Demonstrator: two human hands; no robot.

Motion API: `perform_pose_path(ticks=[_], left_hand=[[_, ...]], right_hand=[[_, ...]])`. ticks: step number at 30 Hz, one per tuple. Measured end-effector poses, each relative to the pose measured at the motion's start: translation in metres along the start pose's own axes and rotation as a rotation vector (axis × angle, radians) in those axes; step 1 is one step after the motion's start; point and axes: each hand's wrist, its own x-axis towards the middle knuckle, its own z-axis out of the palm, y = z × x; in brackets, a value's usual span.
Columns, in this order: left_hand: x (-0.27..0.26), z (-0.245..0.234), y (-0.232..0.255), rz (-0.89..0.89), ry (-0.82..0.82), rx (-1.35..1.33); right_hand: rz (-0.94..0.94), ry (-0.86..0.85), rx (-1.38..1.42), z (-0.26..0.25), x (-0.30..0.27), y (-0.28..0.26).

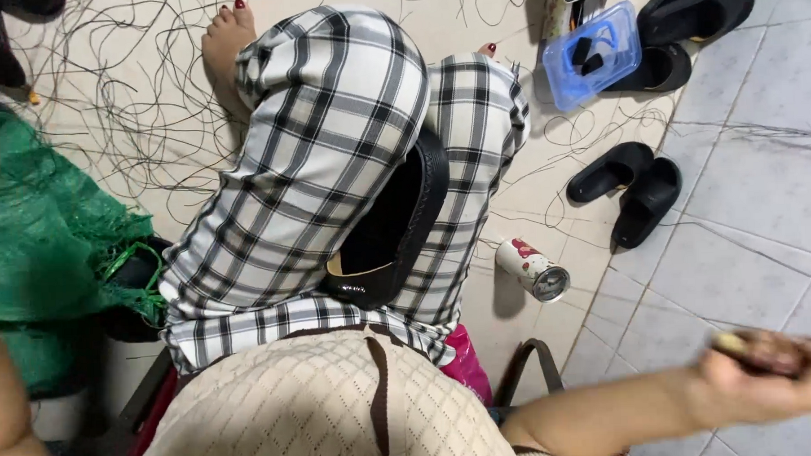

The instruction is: Hand-sewing the sole of a black shoe using a specialized needle and thread while sitting on the floor.

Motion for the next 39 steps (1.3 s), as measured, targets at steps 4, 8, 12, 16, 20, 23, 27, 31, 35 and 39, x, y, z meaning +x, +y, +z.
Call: perform_pose_path(ticks=[4,8,12,16,20,23,27,31,35,39], left_hand=[[0.055,0.003,0.116,-0.052,-0.06,-0.134],[0.077,-0.006,0.275,0.378,-0.689,-0.45],[0.099,-0.016,0.288,0.126,-1.179,-0.005],[0.109,-0.011,0.287,-0.177,-1.466,-0.5],[0.078,0.033,0.303,-0.511,-0.727,-1.327],[0.079,0.042,0.315,-0.502,-0.509,-1.307],[0.074,0.036,0.301,-0.635,-0.541,-1.522],[0.084,-0.003,0.298,-0.708,-1.156,-1.137],[0.078,-0.027,0.198,-0.553,-1.045,-1.385],[0.033,-0.02,-0.02,-0.466,-0.815,-1.149]], right_hand=[[0.476,0.511,0.11,-0.015,-0.02,0.056],[0.371,-0.377,0.484,0.07,-0.019,-0.116],[0.218,-0.844,0.758,0.103,-0.006,-0.218],[0.417,-0.945,0.788,0.114,-0.008,-0.232],[0.518,-0.793,0.854,0.129,-0.037,-0.223],[0.576,-0.734,0.907,0.139,-0.041,-0.227],[0.435,-0.805,0.864,0.118,-0.024,-0.226],[0.042,-1.183,1.109,0.083,0.021,-0.261],[-0.275,-1.361,1.491,0.085,0.04,-0.237],[-0.222,-1.13,1.074,0.09,0.017,-0.194]])
